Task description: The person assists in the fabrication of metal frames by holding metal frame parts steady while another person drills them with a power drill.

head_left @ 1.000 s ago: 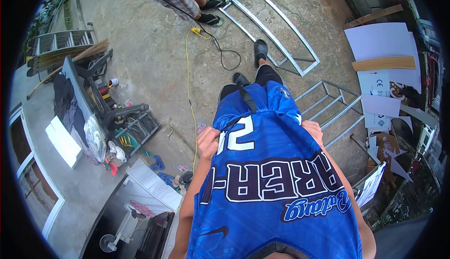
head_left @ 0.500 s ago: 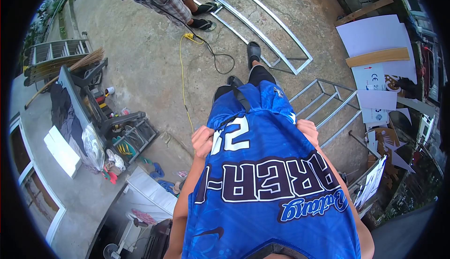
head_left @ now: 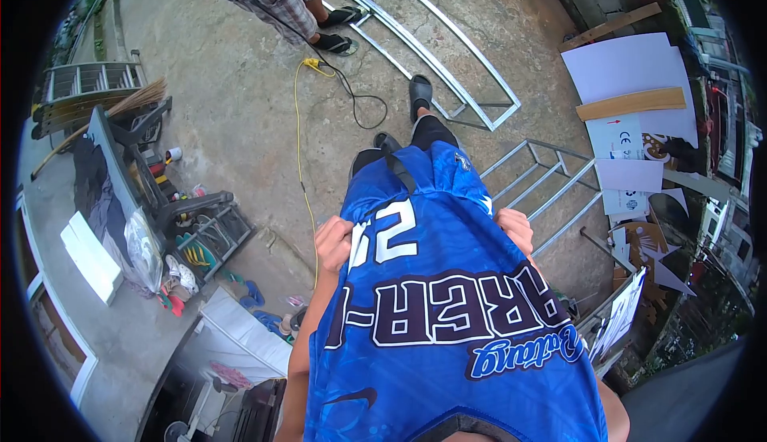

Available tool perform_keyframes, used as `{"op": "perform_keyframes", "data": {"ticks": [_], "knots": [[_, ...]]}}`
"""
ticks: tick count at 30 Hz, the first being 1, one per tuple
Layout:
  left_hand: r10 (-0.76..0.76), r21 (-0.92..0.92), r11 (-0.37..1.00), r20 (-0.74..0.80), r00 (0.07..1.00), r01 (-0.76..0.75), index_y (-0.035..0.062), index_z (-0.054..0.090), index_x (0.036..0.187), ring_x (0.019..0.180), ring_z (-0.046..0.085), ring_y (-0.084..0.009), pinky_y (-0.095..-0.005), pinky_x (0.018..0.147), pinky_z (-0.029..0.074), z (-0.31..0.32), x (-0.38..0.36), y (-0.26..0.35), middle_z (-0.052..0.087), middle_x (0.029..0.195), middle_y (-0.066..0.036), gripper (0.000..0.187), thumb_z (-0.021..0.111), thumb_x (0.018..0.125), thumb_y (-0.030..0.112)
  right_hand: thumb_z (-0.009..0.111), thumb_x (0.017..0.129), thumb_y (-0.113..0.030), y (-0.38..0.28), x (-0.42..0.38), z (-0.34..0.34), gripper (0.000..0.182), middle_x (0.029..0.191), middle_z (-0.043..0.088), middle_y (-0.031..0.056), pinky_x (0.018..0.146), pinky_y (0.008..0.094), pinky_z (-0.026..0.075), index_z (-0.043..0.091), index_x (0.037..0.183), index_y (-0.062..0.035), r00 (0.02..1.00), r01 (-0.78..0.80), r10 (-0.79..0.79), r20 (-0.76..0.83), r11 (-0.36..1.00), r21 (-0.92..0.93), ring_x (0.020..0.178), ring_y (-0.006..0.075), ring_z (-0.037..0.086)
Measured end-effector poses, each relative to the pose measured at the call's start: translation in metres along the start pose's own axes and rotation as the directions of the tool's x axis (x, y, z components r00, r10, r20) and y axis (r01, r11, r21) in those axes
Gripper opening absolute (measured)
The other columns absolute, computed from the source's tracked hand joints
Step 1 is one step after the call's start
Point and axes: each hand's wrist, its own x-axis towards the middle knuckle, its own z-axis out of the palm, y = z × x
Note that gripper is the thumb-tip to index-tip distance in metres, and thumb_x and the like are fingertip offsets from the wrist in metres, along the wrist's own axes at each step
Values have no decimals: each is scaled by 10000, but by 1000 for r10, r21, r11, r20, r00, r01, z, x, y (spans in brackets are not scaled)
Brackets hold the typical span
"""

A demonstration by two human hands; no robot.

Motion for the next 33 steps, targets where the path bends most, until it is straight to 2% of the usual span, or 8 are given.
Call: {"op": "perform_keyframes", "data": {"ticks": [5, 8, 17, 20, 23, 26, 33], "knots": [[-5, 5, 1000, -25, 1000, 5, -20, 422, 626, 488, 498, -230, -298, 416, 354, 0, -2, 3, 528, 627, -140, 252, 648, 580, 79, 628, 583, -152, 0, 3, -1, 288, 589, 451, 132, 414, 345, 328, 414, 651, 28, 999, 6, -6, 32, 1000, -2, 454, 258, 446], [-9, 16, 1000, -51, 999, 10, -18, 420, 625, 492, 500, -229, -299, 420, 353, 0, -8, 3, 530, 630, -140, 248, 646, 600, 80, 589, 558, -197, 2, 5, 3, 280, 589, 427, 110, 399, 334, 283, 396, 623, -4, 1000, -3, 3, 4, 1000, -7, 446, 245, 427], [-55, 60, 996, -78, 995, 60, -12, 410, 626, 486, 489, -226, -299, 419, 346, -3, -10, 12, 525, 633, -136, 249, 633, 636, 98, 581, 528, -188, 6, 9, 5, 288, 583, 408, 113, 401, 334, 273, 391, 620, 7, 999, 19, -18, 35, 1000, -11, 441, 245, 412], [-49, 49, 997, -90, 995, 53, -9, 406, 627, 485, 488, -225, -297, 417, 343, -2, -12, 10, 525, 635, -135, 251, 632, 633, 99, 637, 569, -161, 6, 2, -1, 306, 606, 474, 156, 488, 380, 405, 486, 697, 72, 997, 24, -23, 74, 1000, -20, 492, 295, 479], [-46, 37, 998, -86, 995, 49, -7, 401, 627, 485, 487, -222, -294, 416, 340, -2, -12, 9, 525, 636, -134, 256, 636, 611, 93, 572, 501, -171, 6, 10, 5, 280, 584, 409, 114, 400, 337, 275, 387, 607, 11, 999, 31, -31, 35, 999, -11, 442, 241, 411], [-44, 45, 998, -78, 996, 48, -6, 402, 628, 485, 487, -219, -291, 415, 339, -3, -10, 9, 526, 637, -134, 260, 642, 577, 81, 629, 555, -161, 5, 1, -4, 313, 613, 475, 156, 502, 378, 417, 492, 711, 73, 992, -28, 26, 124, 1000, 8, 498, 297, 483], [-42, 44, 998, -63, 997, 45, -4, 404, 632, 489, 489, -215, -291, 413, 340, -3, -8, 6, 531, 644, -130, 265, 646, 548, 64, 624, 563, -168, 6, 4, -4, 302, 608, 466, 153, 503, 379, 417, 468, 691, 57, 994, -6, 7, 108, 1000, -8, 497, 297, 481]]}}
